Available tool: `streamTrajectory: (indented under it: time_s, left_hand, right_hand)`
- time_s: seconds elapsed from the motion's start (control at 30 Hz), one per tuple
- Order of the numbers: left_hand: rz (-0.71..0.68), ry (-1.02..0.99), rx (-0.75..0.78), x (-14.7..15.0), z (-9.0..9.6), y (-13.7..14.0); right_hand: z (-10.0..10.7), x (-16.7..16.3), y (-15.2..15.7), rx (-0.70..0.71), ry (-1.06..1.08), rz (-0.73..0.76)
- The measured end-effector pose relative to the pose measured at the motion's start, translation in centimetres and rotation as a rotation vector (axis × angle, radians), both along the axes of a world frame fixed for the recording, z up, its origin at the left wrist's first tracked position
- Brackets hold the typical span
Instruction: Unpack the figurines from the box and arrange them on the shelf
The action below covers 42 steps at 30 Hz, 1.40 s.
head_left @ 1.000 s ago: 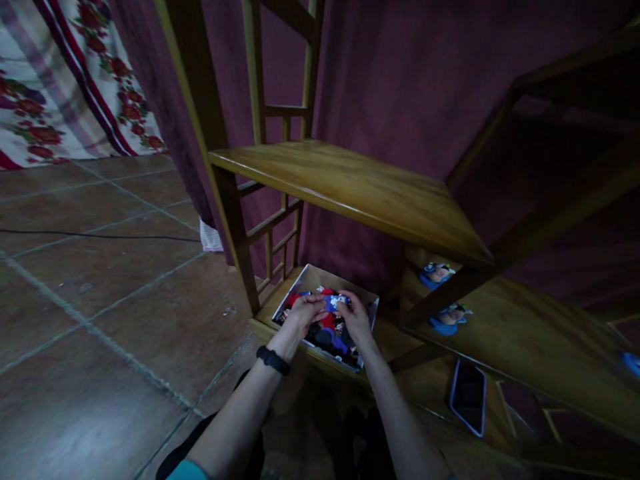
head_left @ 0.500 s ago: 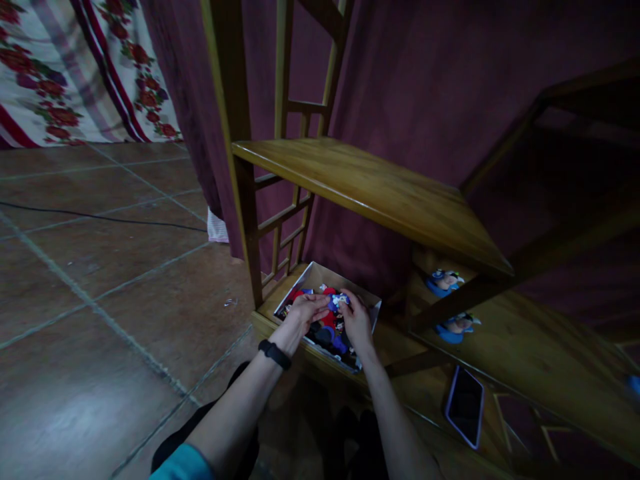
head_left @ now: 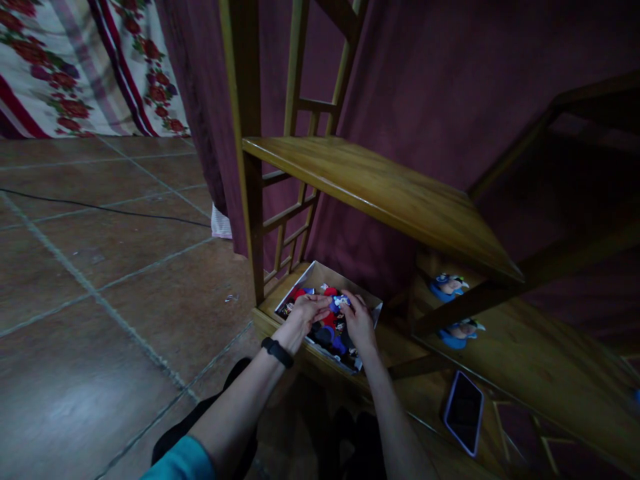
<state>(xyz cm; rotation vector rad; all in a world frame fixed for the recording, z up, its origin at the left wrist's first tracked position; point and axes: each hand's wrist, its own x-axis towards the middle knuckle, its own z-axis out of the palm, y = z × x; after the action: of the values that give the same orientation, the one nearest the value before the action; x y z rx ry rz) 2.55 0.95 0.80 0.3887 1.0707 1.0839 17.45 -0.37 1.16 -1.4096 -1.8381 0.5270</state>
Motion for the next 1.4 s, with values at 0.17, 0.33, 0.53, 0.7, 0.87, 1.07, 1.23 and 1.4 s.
streamTrajectory:
  time_s: [0.17, 0.33, 0.53, 0.7, 0.87, 1.07, 1.23, 1.4]
  left_hand:
    - [-0.011, -0.02, -0.031, 0.0, 0.4, -0.2]
    - [0.002, -0.011, -0.013, 0.0, 0.4, -0.5]
    - [0.096, -0.01, 0.057, 1.2, 0.2, -1.2]
    - [0.15, 0.048, 0.117, 1.7, 0.6, -1.6]
    - [0.087, 0.026, 0.055, 0.7, 0.9, -1.6]
    - [0.108, 0.039, 0.001, 0.4, 1.0, -1.7]
    - [0.018, 0.007, -0.003, 0.3, 1.4, -1.4]
    - [-0.016, -0.032, -0.028, -0.2, 1.1, -0.8]
  right_hand:
    - [-0.1, 0.3, 0.1, -0.025, 0.017, 0.025]
    - [0.4, 0.5, 0.0, -0.052, 0.029, 0.094]
    - [-0.1, 0.3, -0.1, -0.041, 0.067, 0.014]
    - [-0.3, 0.3, 0.0, -0.061, 0.12, 0.001]
    - [0.4, 0.5, -0.3, -0.072, 0.128, 0.082]
    - [0.3, 0.3, -0.4, -0.089, 0.087, 0.073]
    - [0.7, 0.0, -0.5, -0.076, 0.11, 0.065]
    - [0.6, -0.6, -0.6, -0.082, 0.227, 0.043]
